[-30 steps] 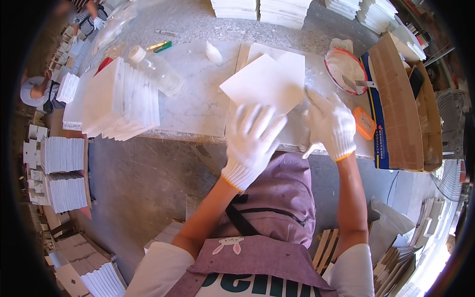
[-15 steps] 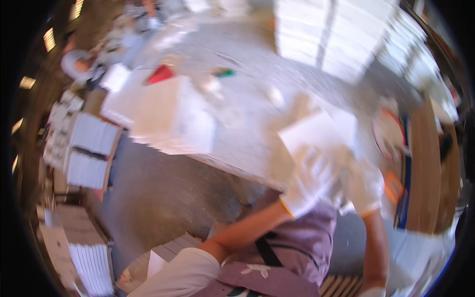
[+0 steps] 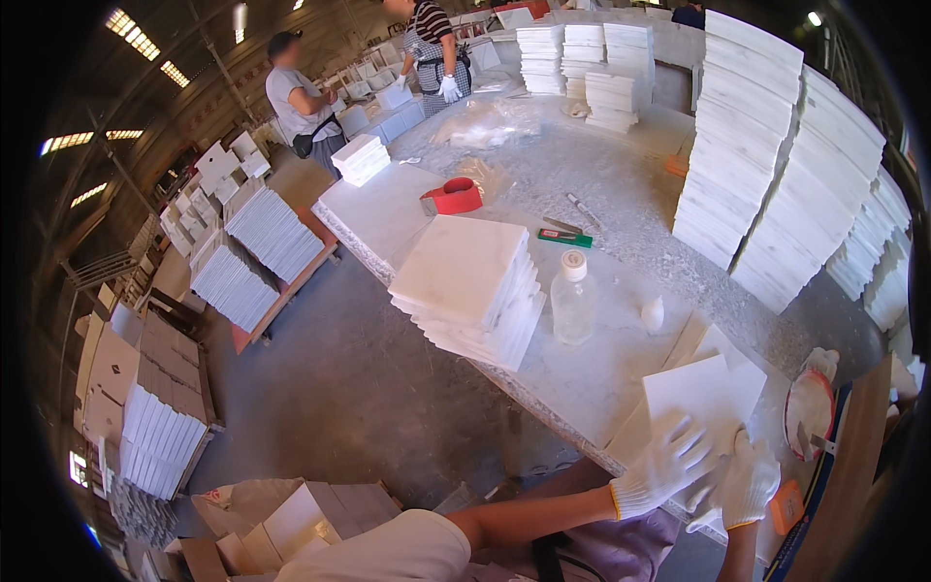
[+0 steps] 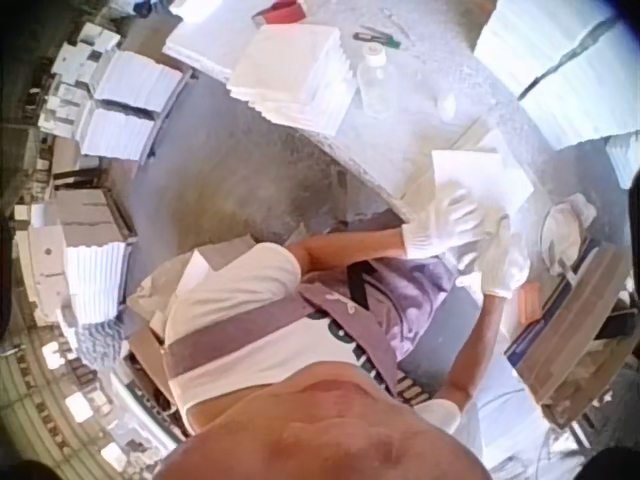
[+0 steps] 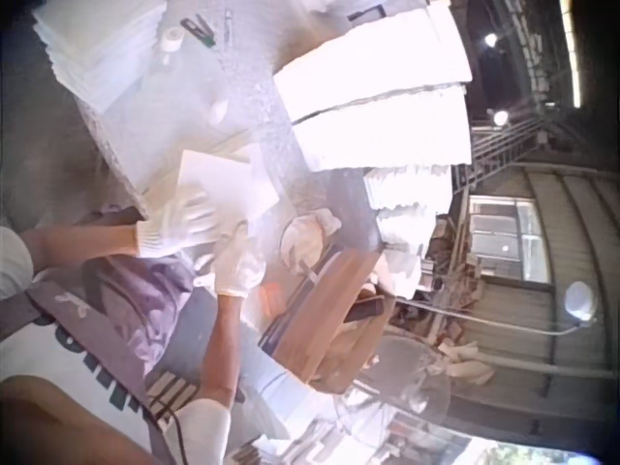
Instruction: The person scrapes the edges of white rectangular tiles with a metal scraper, then stacks them on the table. The person repeats this process for multiple tiles.
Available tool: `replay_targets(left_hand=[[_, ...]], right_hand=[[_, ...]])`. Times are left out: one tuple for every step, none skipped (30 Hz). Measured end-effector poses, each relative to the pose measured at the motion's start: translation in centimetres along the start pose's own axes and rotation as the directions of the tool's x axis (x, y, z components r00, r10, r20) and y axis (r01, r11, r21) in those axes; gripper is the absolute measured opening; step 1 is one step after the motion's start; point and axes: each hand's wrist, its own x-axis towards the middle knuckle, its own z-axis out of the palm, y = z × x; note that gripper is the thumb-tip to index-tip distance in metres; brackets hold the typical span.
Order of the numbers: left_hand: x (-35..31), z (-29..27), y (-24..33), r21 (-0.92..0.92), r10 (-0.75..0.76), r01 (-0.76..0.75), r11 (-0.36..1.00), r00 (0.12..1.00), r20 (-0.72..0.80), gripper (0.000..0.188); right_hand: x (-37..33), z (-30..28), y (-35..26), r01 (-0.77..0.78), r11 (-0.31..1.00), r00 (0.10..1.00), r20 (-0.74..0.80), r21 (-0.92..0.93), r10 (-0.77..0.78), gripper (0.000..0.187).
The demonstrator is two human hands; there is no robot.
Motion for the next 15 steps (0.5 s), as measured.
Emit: replay_targets(left_hand=[[0.2,-0.3,0.1,0.009,-0.004,0.004,1.0,1.0,-0.014,0.041],[0.1,-0.1,0.1,0.008,-0.004,0.004,1.0,1.0,-0.018,0.041],[0.1,0.2,0.0,0.014,-0.005,0.006,1.0,1.0,-0.027,0.042],[0.0,0.3,-0.1,0.019,-0.006,0.006,1.0,0.999,-0.035,0.042],[0.0,0.4,0.0,0.028,0.004,-0.003,1.0,0.999,-0.043,0.042],[-0.1,0.3,0.2,0.036,0.015,-0.013,0.999,0.999,-0.043,0.042],[0.0,0.2,0.2,0.043,0.026,-0.024,0.999,0.999,-0.043,0.042],[0.1,0.1,-0.1,0.041,0.021,-0.02,0.999,0.999,-0.026,0.042],[0.2,-0.2,-0.1,0.027,0.015,-0.015,1.0,1.0,-0.008,0.042],[0.1,-0.3,0.0,0.013,0.01,-0.01,1.0,1.0,0.011,0.042],[0.0,-0.2,0.1,0.003,0.014,-0.014,1.0,1.0,0.022,0.042],[0.0,-0.2,0.0,0.002,0.017,-0.017,1.0,0.999,0.03,0.042],[0.0,-0.2,-0.1,0.002,0.02,-0.02,1.0,0.999,0.038,0.041],[0.0,-0.4,0.0,0.007,0.02,-0.021,1.0,0.999,0.04,0.041],[0.1,-0.5,0.0,0.014,0.019,-0.019,1.0,0.999,0.038,0.041]], right_hand=[[-0.1,0.1,0.0,-0.004,1.0,1.0,-0.009,0.003,0.004,0.036],[-0.2,0.2,-0.3,-0.017,1.0,1.0,-0.004,-0.002,0.017,0.037],[-0.2,0.3,-0.4,-0.007,1.0,1.0,-0.013,-0.01,0.007,0.037],[-0.3,0.3,-0.4,-0.001,1.0,1.0,-0.02,-0.021,0.001,0.038],[-1.0,0.7,0.1,0.021,0.999,0.999,-0.034,-0.036,-0.022,0.038],[-1.3,0.8,0.2,0.039,0.998,0.998,-0.044,-0.047,-0.041,0.039],[-1.1,0.7,0.2,0.045,0.999,0.998,-0.048,-0.03,-0.046,0.041],[-0.8,0.5,0.1,0.049,0.999,0.997,-0.052,-0.014,-0.05,0.042],[-0.8,0.3,0.2,0.048,0.999,0.998,-0.048,-0.006,-0.048,0.044],[-0.6,0.5,0.4,0.052,0.999,0.998,-0.041,0.007,-0.052,0.045],[-0.2,1.0,0.8,0.056,0.998,0.998,-0.035,0.019,-0.055,0.045],[0.0,0.9,0.7,0.055,0.998,0.998,-0.036,0.029,-0.054,0.044],[0.2,0.7,0.6,0.05,0.998,0.998,-0.039,0.036,-0.048,0.042],[-0.1,0.2,0.1,0.035,0.999,0.999,-0.04,0.036,-0.033,0.039],[-0.1,-0.2,-0.3,0.024,0.999,0.999,-0.037,0.031,-0.023,0.037]])
